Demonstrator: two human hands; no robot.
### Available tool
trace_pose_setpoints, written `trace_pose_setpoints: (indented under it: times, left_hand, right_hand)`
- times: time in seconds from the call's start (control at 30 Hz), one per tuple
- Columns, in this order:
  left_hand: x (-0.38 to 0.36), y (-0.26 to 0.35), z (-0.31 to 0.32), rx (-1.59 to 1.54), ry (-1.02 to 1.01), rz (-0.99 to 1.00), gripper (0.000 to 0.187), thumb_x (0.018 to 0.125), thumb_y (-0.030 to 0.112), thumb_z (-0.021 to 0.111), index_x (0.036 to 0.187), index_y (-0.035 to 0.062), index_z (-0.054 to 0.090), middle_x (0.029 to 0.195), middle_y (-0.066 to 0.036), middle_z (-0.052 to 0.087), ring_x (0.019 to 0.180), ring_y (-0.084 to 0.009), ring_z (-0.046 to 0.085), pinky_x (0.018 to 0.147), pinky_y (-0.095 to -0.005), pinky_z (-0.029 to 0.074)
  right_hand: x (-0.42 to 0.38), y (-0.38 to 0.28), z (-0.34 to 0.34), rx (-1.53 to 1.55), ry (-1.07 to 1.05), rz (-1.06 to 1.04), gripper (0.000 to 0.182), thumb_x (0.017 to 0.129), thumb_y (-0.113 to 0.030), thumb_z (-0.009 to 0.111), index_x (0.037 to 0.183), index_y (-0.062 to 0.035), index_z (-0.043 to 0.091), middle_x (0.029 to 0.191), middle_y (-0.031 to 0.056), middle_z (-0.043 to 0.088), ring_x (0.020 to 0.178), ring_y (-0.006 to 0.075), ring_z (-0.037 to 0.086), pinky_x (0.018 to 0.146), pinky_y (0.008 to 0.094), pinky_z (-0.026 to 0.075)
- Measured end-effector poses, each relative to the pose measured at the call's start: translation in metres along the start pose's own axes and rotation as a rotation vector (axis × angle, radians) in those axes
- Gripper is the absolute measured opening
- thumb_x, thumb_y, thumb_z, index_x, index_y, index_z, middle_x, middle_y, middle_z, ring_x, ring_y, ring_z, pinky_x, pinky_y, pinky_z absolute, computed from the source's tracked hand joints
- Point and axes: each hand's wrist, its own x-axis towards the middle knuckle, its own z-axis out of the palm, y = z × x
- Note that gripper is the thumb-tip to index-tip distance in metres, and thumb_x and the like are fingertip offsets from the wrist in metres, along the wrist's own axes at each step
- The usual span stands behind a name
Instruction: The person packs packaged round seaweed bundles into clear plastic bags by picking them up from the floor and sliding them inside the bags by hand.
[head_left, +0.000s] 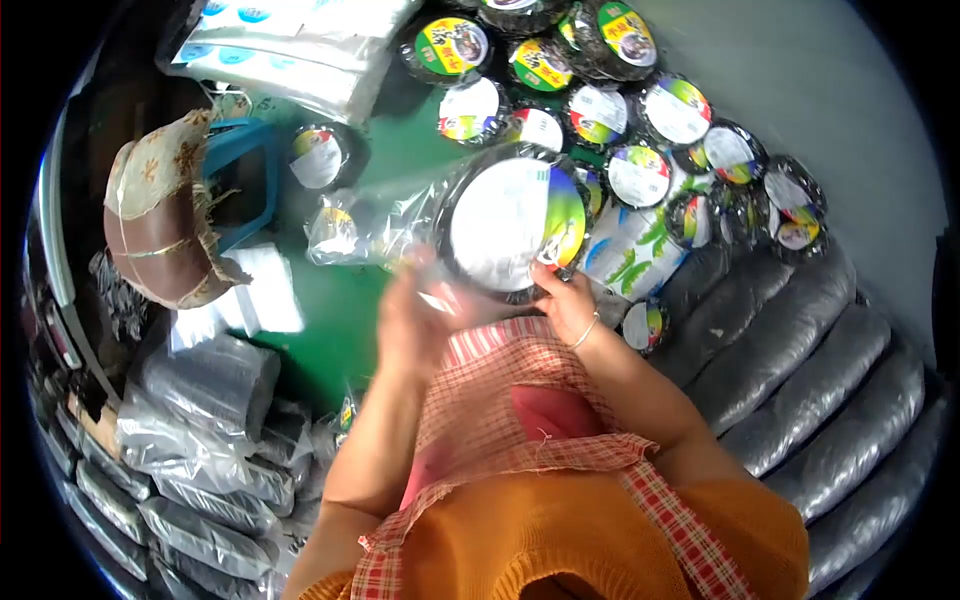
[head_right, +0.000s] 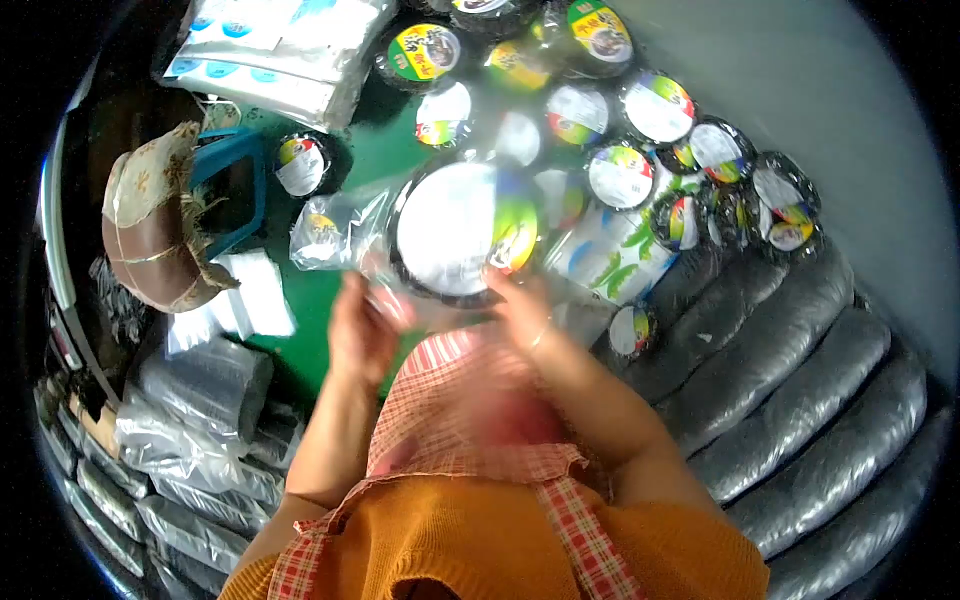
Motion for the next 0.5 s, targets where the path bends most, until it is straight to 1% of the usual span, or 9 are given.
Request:
trace_pose_setpoints:
  times: [0.03, 0.07, 0.1, 0.17, 0.2, 0.23, 0.33, 0.4, 0.5]
  left_hand:
    - [0.013, 0.02, 0.014, -0.268, 0.137, 0.004, 0.048, 0.09, 0.037, 0.039, 0.126, 0.0049, 0.036, 0.063, -0.003, 0.052, 0.052, -0.0156, 0.053, 0.05, -0.0263, 0.044]
    - [0.036, 0.016, -0.005, -0.122, -0.009, 0.043, 0.047, 0.09, 0.038, 0.037, 0.125, 0.0072, 0.038, 0.064, -0.004, 0.053, 0.053, -0.0155, 0.053, 0.05, -0.0268, 0.044]
    - [0.057, 0.012, -0.024, 0.023, -0.157, 0.087, 0.046, 0.09, 0.039, 0.036, 0.124, 0.0095, 0.04, 0.066, -0.005, 0.054, 0.055, -0.0154, 0.052, 0.05, -0.0273, 0.043]
    - [0.051, 0.041, 0.01, 0.589, -0.421, 0.057, 0.047, 0.083, 0.027, 0.049, 0.125, 0.0074, 0.039, 0.076, -0.006, 0.054, 0.06, -0.0192, 0.053, 0.051, -0.0319, 0.045]
    - [0.037, 0.018, 0.027, 0.76, -0.616, 0.436, 0.044, 0.081, 0.023, 0.052, 0.121, 0.0066, 0.043, 0.076, -0.007, 0.053, 0.061, -0.0199, 0.052, 0.052, -0.0329, 0.045]
    - [0.017, -0.014, 0.042, 0.703, -0.736, 0.54, 0.038, 0.083, 0.021, 0.05, 0.118, 0.0059, 0.045, 0.074, -0.005, 0.051, 0.06, -0.0181, 0.05, 0.051, -0.0313, 0.043]
    - [-0.082, -0.109, 0.065, 0.269, -1.042, 0.298, 0.024, 0.089, 0.016, 0.044, 0.108, 0.0038, 0.052, 0.066, -0.001, 0.045, 0.056, -0.0128, 0.042, 0.049, -0.0265, 0.039]
    - [-0.107, -0.045, 0.046, 0.258, -1.267, 0.019, 0.028, 0.092, 0.022, 0.04, 0.109, 0.0031, 0.052, 0.06, 0.003, 0.038, 0.053, -0.0068, 0.036, 0.046, -0.0217, 0.031]
    - [-0.122, -0.041, 0.007, -0.138, -1.307, -0.582, 0.037, 0.092, 0.029, 0.041, 0.116, 0.0025, 0.049, 0.059, 0.005, 0.034, 0.052, -0.0034, 0.03, 0.045, -0.0198, 0.025]
  right_hand:
    - [-0.007, 0.007, -0.011, -0.376, 0.065, -0.176, 0.025, 0.075, -0.015, 0.066, 0.095, -0.0022, 0.059, 0.084, 0.0038, 0.062, 0.073, 0.0145, 0.059, 0.063, 0.027, 0.047]
    - [-0.013, 0.01, -0.017, -0.504, 0.04, -0.405, 0.026, 0.072, -0.017, 0.069, 0.09, 0.0007, 0.06, 0.08, 0.0027, 0.063, 0.067, 0.0112, 0.056, 0.06, 0.0259, 0.044]
    - [-0.015, 0.013, -0.026, -0.729, 0.005, -0.476, 0.028, 0.071, -0.011, 0.066, 0.093, 0.0016, 0.057, 0.088, 0.0071, 0.061, 0.069, 0.0159, 0.057, 0.062, 0.0286, 0.046]
    - [-0.024, -0.007, -0.018, -1.476, 0.016, -0.703, 0.012, 0.076, -0.011, 0.056, 0.079, 0.0005, 0.059, 0.084, 0.0135, 0.062, 0.079, 0.0237, 0.06, 0.072, 0.0301, 0.046]
    - [-0.017, -0.008, -0.011, -1.704, -0.03, -0.586, 0.014, 0.079, -0.006, 0.047, 0.084, -0.0004, 0.058, 0.086, 0.0142, 0.061, 0.083, 0.0285, 0.059, 0.071, 0.0332, 0.047]
    - [-0.007, -0.006, -0.003, -1.864, -0.086, -0.457, 0.014, 0.079, -0.007, 0.047, 0.085, -0.0007, 0.058, 0.085, 0.0142, 0.061, 0.083, 0.0287, 0.059, 0.071, 0.0332, 0.047]
    - [0.051, 0.011, 0.01, -1.998, -0.114, -0.219, 0.015, 0.079, -0.007, 0.046, 0.088, -0.0013, 0.057, 0.085, 0.0141, 0.061, 0.084, 0.0291, 0.059, 0.071, 0.0333, 0.047]
    - [0.089, 0.03, -0.002, -1.985, -0.051, -0.139, 0.016, 0.079, -0.008, 0.046, 0.09, -0.0018, 0.057, 0.085, 0.014, 0.061, 0.084, 0.0293, 0.058, 0.071, 0.0334, 0.047]
    - [0.112, 0.059, -0.035, -1.939, 0.043, -0.084, 0.017, 0.08, -0.008, 0.046, 0.093, -0.0024, 0.056, 0.085, 0.0139, 0.062, 0.085, 0.0297, 0.058, 0.071, 0.0335, 0.047]
